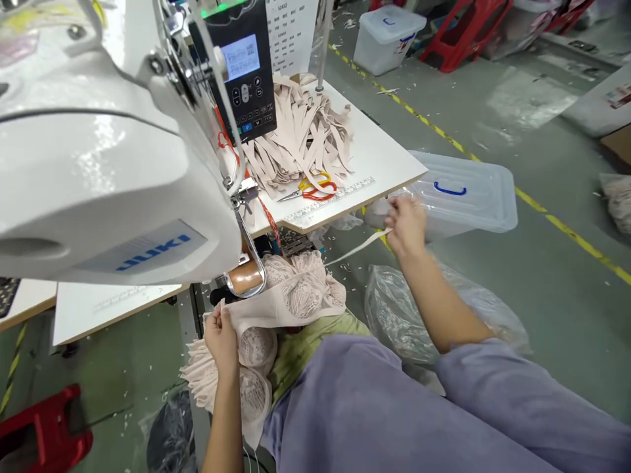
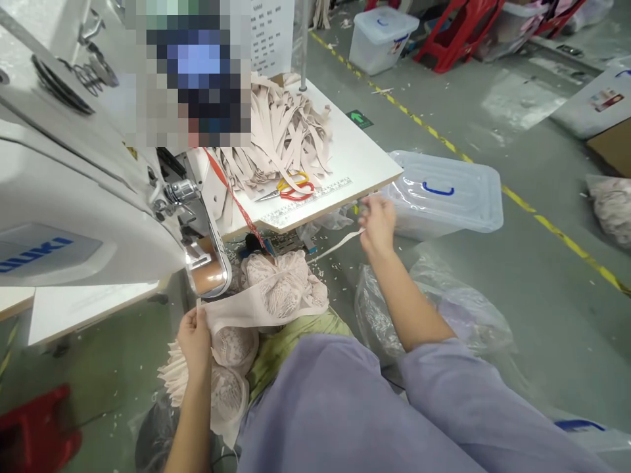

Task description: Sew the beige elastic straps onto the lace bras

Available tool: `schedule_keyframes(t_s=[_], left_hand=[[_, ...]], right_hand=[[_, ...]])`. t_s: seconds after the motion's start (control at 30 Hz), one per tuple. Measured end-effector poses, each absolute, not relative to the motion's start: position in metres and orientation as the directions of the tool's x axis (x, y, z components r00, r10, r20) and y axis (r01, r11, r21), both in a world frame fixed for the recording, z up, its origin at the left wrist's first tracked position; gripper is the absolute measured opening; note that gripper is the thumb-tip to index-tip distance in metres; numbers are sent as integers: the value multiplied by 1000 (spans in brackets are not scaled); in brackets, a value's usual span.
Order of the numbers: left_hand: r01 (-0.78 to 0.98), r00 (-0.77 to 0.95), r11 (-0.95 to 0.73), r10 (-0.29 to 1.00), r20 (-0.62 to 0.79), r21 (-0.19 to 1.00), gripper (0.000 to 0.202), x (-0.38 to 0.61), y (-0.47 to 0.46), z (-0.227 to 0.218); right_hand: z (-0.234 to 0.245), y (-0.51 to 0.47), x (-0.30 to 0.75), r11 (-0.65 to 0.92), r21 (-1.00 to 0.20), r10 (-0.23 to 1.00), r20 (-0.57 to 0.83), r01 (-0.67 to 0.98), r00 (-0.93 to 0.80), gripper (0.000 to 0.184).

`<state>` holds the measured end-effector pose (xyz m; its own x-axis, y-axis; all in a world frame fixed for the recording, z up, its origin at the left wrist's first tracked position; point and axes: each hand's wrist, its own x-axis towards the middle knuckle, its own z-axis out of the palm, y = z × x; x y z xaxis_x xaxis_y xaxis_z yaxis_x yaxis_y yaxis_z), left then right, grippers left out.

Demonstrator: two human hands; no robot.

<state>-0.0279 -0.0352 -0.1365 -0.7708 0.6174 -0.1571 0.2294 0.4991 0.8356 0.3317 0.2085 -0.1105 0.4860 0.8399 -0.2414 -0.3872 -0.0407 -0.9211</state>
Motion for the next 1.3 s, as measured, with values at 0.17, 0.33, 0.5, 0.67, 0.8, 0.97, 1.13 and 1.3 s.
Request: schedule_keyframes(t_s=[0.17,0.33,0.5,0.67,0.8,0.97,1.13,1.3], left_hand=[[375,-672,445,735,-92,814,41,-5,-25,-95],[554,-315,263,945,-95,790,23,17,-25,-47],[622,-84,134,991,-105,771,26,22,-26,-35],[739,-65,30,998,27,673,24,31,-32,-46],[776,-69,-5,993,93,630,29,33,-31,-44],[700,-20,6,1000,12,714,24,22,-32,-29],[712,94,-95,995,39,696,17,20,-45,-14],[691,108,-94,994,27,717,11,22,-48,-13]], right_hand=[[-96,124,254,46,-957,955,-42,288,-293,17],[-74,71,215,353,-852,717,-18,386,-697,20],[-65,67,212,452,-818,611,-7,356,-791,18],[-53,74,212,359,-869,565,-89,341,-821,18],[-51,84,210,217,-940,565,-99,264,-819,21],[-53,92,212,1,-975,653,-169,224,-738,32],[-44,83,216,415,-910,288,140,-8,-947,16],[-41,71,214,534,-835,153,248,-131,-957,17]])
